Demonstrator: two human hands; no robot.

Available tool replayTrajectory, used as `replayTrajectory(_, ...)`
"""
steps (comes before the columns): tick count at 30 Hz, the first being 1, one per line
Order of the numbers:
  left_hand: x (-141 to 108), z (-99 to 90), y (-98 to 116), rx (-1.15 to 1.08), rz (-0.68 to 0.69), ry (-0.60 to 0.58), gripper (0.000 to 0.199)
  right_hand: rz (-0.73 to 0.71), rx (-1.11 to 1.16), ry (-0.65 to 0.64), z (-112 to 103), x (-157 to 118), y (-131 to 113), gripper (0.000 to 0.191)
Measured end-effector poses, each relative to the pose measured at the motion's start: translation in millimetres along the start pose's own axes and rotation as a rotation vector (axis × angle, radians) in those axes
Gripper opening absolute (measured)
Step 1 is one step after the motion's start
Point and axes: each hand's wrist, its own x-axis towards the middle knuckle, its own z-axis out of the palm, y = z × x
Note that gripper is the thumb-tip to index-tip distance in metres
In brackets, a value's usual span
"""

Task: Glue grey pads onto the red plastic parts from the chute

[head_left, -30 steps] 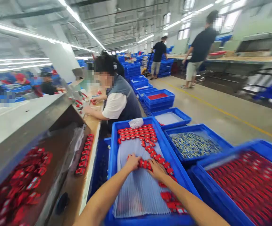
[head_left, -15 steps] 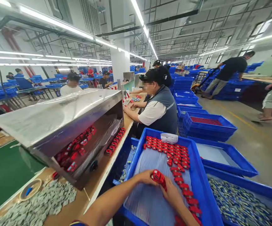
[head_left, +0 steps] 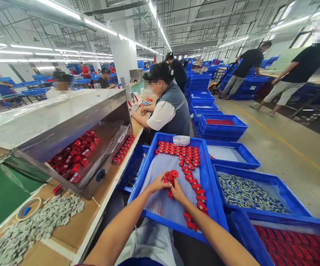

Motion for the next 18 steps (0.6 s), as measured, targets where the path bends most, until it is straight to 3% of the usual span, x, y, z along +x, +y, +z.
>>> replayTrajectory(6,-3,13.5,0,-0.142,-0.040,0.165,0.073,-0.038,0.038,0.045,-5,3,-14,0.052)
replayTrajectory(11,2,0.2,23,-0.254,-0.010,0.315,0.059,-0.089,0.057,0.079,-3,27,-48,0.051)
replayTrajectory(13,9,-16.7,44,-0.292,0.037,0.374,0.055,-0.139,0.076,0.060,-6,54,-70,0.052)
replayTrajectory(15,19,-45.6,73,-0.312,0.110,0.439,0.051,-0.200,0.103,0.030,-6,96,-101,0.052)
replayTrajectory(18,38,-114.4,131,-0.302,0.274,0.547,0.044,-0.282,0.154,-0.016,8,182,-164,0.051)
